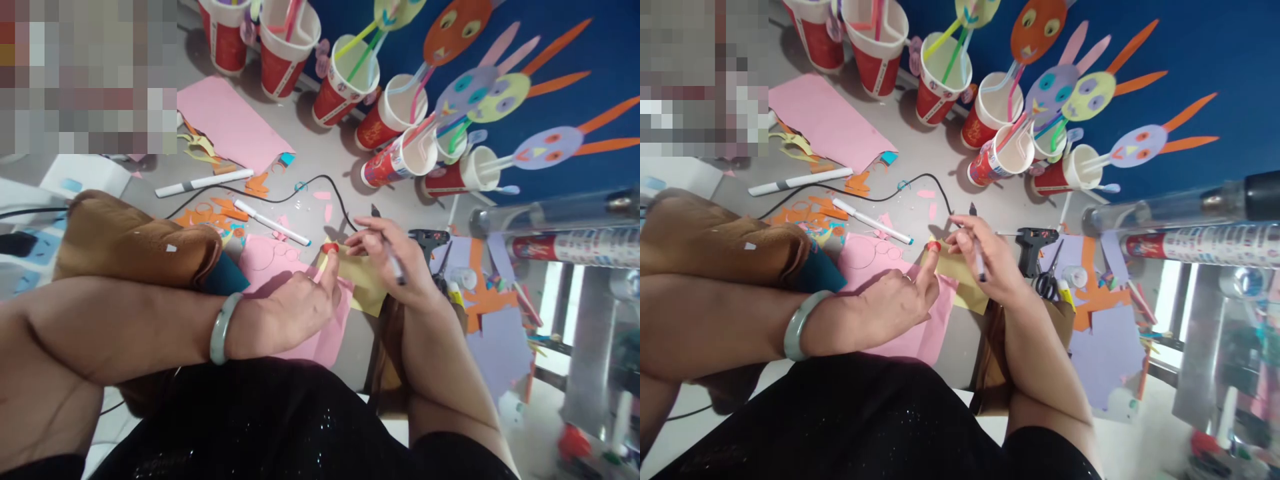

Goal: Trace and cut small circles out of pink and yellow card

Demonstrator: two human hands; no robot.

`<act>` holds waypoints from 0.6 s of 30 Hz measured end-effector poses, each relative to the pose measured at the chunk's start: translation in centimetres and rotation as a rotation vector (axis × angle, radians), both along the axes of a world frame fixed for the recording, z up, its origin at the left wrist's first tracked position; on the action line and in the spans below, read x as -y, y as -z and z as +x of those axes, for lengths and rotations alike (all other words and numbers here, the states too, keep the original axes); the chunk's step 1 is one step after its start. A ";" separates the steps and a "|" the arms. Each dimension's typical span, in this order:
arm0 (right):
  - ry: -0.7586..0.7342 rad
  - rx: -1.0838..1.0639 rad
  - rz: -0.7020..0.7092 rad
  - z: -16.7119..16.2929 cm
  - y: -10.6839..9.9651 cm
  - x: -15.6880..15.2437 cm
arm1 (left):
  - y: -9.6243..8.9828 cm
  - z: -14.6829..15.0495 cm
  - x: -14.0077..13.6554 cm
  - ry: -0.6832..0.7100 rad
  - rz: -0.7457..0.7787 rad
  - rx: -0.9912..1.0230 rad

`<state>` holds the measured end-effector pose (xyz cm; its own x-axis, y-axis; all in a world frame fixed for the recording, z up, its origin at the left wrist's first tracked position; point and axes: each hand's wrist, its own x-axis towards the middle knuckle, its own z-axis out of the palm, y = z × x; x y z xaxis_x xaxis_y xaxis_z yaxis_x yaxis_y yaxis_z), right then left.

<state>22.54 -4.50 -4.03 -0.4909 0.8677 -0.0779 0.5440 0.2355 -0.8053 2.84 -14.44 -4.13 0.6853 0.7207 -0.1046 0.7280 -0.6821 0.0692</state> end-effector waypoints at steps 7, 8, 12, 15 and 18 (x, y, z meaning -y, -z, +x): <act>0.129 -0.098 -0.144 -1.3 -1.0 -1.4 | -1.2 -0.1 -0.9 -0.018 -0.153 0.025; 0.133 -0.077 -0.174 -1.6 -1.1 -1.7 | -1.3 -0.1 -1.0 -0.012 -0.167 0.017; 0.096 -0.009 -0.270 -2.7 -1.3 -3.1 | -1.0 -0.4 -0.9 -0.014 -0.135 0.062; 0.049 0.032 -0.304 -3.4 -1.0 -3.8 | -0.7 -0.5 -0.8 -0.025 -0.103 0.108; 0.016 0.100 -0.320 -4.0 -0.5 -4.0 | -1.3 -0.7 -1.0 -0.023 -0.171 0.149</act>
<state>18.54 -0.45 -3.50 -0.4539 0.7989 -0.3947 0.6257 -0.0296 -0.7795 2.10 -13.48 -2.88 0.6859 0.7168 -0.1254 0.7161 -0.6345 0.2909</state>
